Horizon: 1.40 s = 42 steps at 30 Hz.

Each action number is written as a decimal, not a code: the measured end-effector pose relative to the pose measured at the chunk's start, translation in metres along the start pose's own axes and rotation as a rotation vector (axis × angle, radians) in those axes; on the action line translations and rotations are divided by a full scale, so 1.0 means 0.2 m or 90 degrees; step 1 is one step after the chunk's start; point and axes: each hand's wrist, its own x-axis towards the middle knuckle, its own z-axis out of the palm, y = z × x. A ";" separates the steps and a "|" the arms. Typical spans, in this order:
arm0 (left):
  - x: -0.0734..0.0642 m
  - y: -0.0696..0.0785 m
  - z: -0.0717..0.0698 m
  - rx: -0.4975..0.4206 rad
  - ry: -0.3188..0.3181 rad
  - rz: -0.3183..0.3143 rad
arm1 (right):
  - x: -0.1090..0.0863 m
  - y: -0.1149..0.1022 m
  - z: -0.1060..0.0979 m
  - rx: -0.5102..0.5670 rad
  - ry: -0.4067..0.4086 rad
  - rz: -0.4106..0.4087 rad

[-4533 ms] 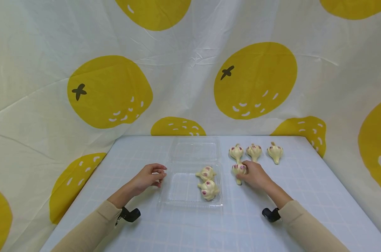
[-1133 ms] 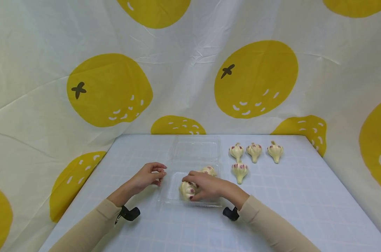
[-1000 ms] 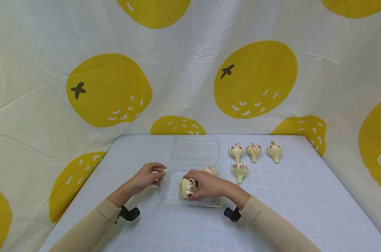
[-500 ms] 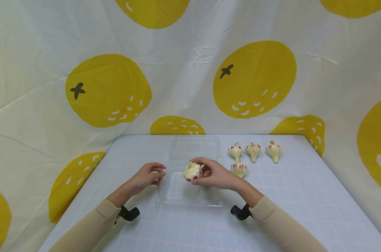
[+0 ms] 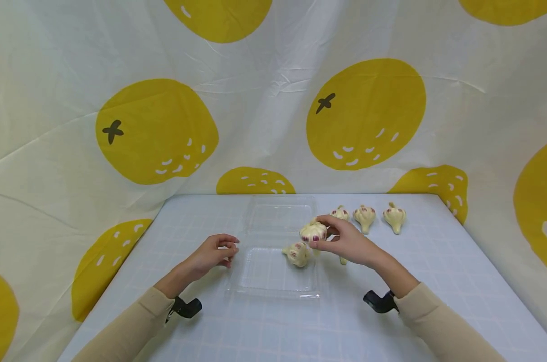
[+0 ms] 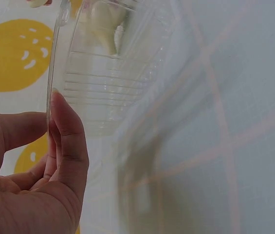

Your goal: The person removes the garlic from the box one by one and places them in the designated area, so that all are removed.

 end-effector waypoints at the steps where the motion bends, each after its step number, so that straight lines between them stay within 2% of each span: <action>1: 0.00 0.00 0.00 -0.001 -0.001 0.000 | -0.01 0.01 -0.02 -0.006 0.008 0.006; 9: 0.00 0.00 0.00 0.002 0.001 -0.004 | -0.12 0.10 -0.19 -0.072 0.066 0.073; 13: 0.00 -0.01 -0.01 0.006 0.004 -0.009 | -0.16 0.15 -0.27 -0.088 0.071 0.121; 20: 0.00 0.00 -0.01 0.010 0.003 -0.013 | -0.21 0.31 -0.36 -0.102 0.080 0.177; 27: 0.00 0.00 -0.01 0.011 0.002 -0.011 | -0.23 0.43 -0.39 -0.103 0.085 0.224; 34: 0.01 0.00 0.00 0.009 0.004 -0.015 | -0.24 0.55 -0.38 -0.131 0.086 0.232; 42: 0.01 0.00 0.00 -0.007 0.002 -0.003 | -0.22 0.59 -0.36 -0.146 0.085 0.276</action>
